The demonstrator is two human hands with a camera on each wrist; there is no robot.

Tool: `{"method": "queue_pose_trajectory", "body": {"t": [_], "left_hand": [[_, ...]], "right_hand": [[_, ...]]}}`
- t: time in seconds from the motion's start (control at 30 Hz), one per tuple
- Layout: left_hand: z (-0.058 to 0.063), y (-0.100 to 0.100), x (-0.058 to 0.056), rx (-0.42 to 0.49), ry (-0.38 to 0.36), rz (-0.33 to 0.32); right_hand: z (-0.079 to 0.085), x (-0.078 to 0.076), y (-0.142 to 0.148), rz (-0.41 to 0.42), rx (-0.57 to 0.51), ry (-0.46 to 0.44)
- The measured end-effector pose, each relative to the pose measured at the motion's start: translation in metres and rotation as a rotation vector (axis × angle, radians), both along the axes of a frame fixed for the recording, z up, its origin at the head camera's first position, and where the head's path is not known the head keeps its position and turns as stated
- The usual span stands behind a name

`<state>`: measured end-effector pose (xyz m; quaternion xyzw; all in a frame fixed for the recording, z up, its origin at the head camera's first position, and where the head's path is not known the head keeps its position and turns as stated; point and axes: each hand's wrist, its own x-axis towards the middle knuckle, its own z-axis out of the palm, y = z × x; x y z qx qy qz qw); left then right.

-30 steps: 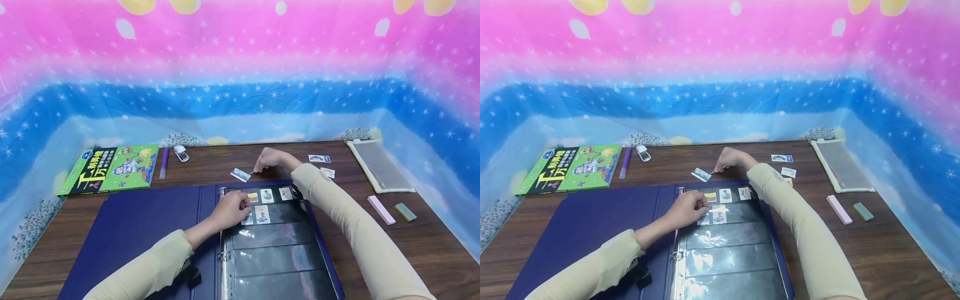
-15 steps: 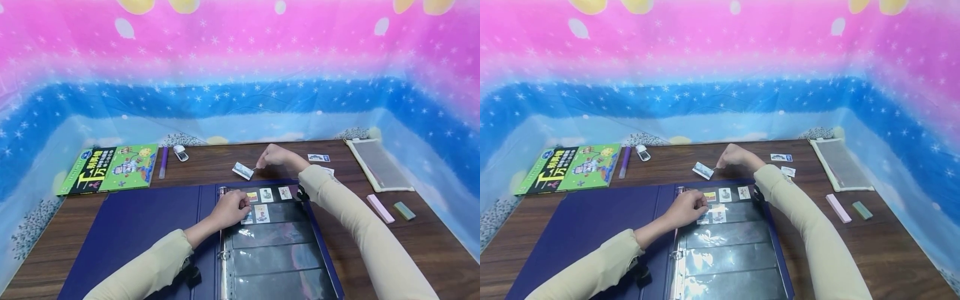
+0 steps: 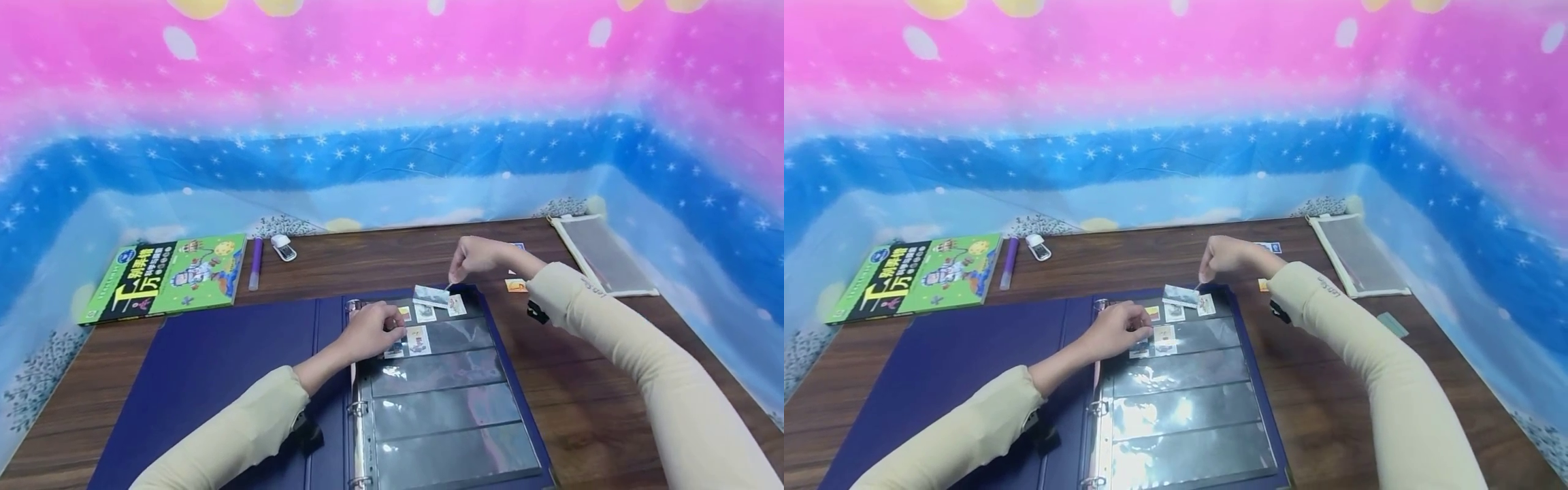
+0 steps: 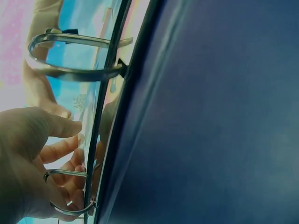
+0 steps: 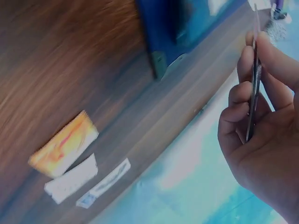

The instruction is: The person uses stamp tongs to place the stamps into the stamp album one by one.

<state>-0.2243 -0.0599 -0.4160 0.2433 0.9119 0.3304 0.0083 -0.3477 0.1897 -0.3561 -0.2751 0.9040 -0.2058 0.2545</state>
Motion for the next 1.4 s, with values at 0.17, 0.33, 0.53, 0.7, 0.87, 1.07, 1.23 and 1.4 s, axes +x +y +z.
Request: {"method": "queue_pose_trajectory", "body": {"t": [0.17, 0.33, 0.53, 0.7, 0.87, 1.07, 1.23, 1.4], "left_hand": [[0.000, 0.001, -0.001, 0.013, -0.019, -0.023], [0.000, 0.002, -0.001, 0.017, -0.024, -0.018], [-0.002, 0.004, -0.001, 0.004, -0.002, -0.022], [-0.003, 0.004, -0.001, 0.001, 0.004, -0.013], [-0.005, 0.003, -0.001, 0.006, 0.003, -0.011], [-0.006, 0.002, -0.001, 0.010, 0.010, -0.015], [-0.006, 0.001, -0.001, 0.005, 0.013, -0.011], [-0.007, 0.002, -0.001, 0.020, 0.019, -0.011]], "right_hand": [[0.001, 0.007, 0.004, 0.090, 0.083, 0.013], [0.000, 0.015, 0.002, 0.144, 0.156, 0.021], [0.002, 0.024, -0.002, 0.218, 0.218, 0.014], [0.002, 0.027, -0.004, 0.246, 0.217, 0.006], [-0.003, 0.027, -0.001, 0.291, 0.162, -0.024], [-0.010, 0.029, 0.003, 0.281, 0.107, -0.098], [-0.012, 0.030, 0.009, 0.259, 0.080, -0.162], [-0.011, 0.025, 0.021, 0.236, 0.018, -0.159]]}}
